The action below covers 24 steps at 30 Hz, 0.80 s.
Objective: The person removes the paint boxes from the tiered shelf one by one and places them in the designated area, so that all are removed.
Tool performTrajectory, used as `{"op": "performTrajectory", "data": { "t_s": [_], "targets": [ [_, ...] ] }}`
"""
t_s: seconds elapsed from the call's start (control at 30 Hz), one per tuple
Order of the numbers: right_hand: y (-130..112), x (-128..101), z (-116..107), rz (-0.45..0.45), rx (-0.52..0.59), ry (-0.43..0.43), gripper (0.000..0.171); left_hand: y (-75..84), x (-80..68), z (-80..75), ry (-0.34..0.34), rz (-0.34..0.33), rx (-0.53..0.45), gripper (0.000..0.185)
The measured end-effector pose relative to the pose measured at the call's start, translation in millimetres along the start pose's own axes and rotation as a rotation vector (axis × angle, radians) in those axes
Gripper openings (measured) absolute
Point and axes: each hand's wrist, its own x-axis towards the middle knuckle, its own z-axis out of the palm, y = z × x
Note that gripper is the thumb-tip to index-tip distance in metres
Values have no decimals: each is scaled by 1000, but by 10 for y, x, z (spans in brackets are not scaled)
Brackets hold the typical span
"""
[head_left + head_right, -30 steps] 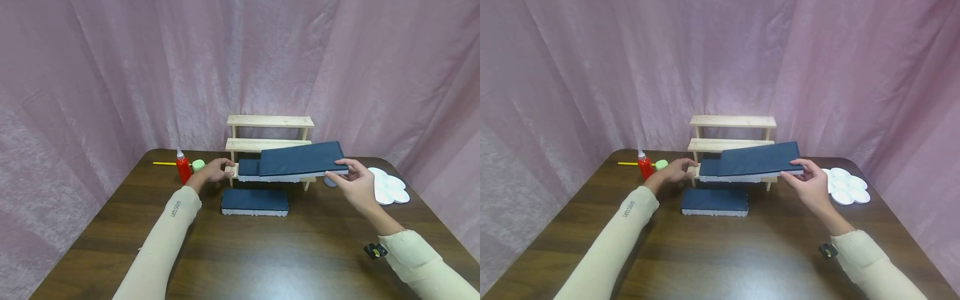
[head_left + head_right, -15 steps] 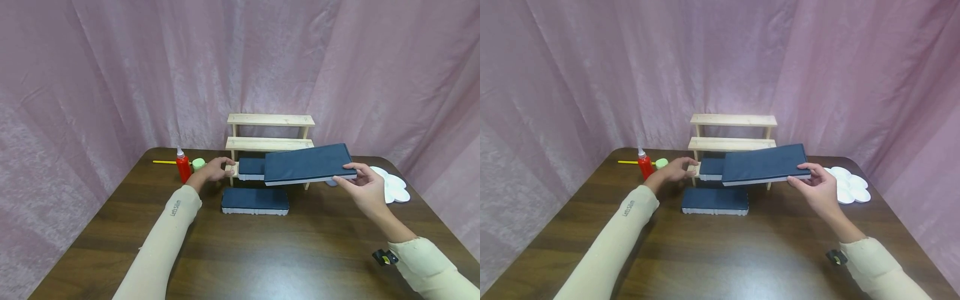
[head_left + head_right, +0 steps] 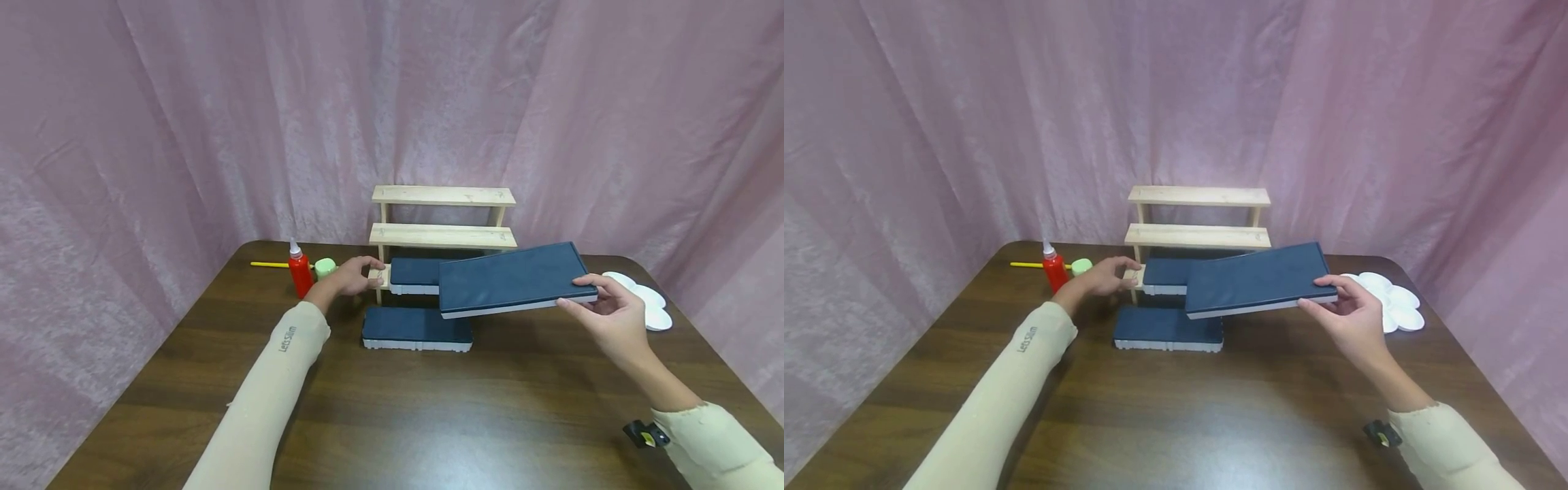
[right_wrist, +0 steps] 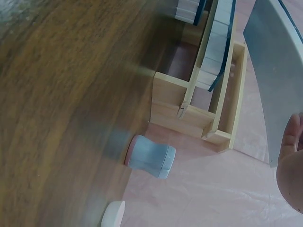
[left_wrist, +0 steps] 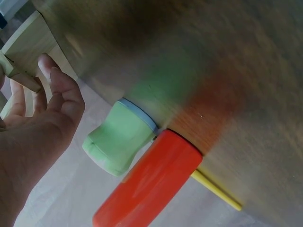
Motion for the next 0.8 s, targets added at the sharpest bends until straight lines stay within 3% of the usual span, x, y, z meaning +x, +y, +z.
{"op": "performTrajectory", "data": {
  "t_s": [0.3,0.8],
  "targets": [
    [-40,-55,-57,-15,80,-29,45,-7,-14,-4,-3,-6,-5,42],
    [-102,-150,-257,33,-4,-105,46,15,-30,-2,0,-13,-26,42]
  ]
}}
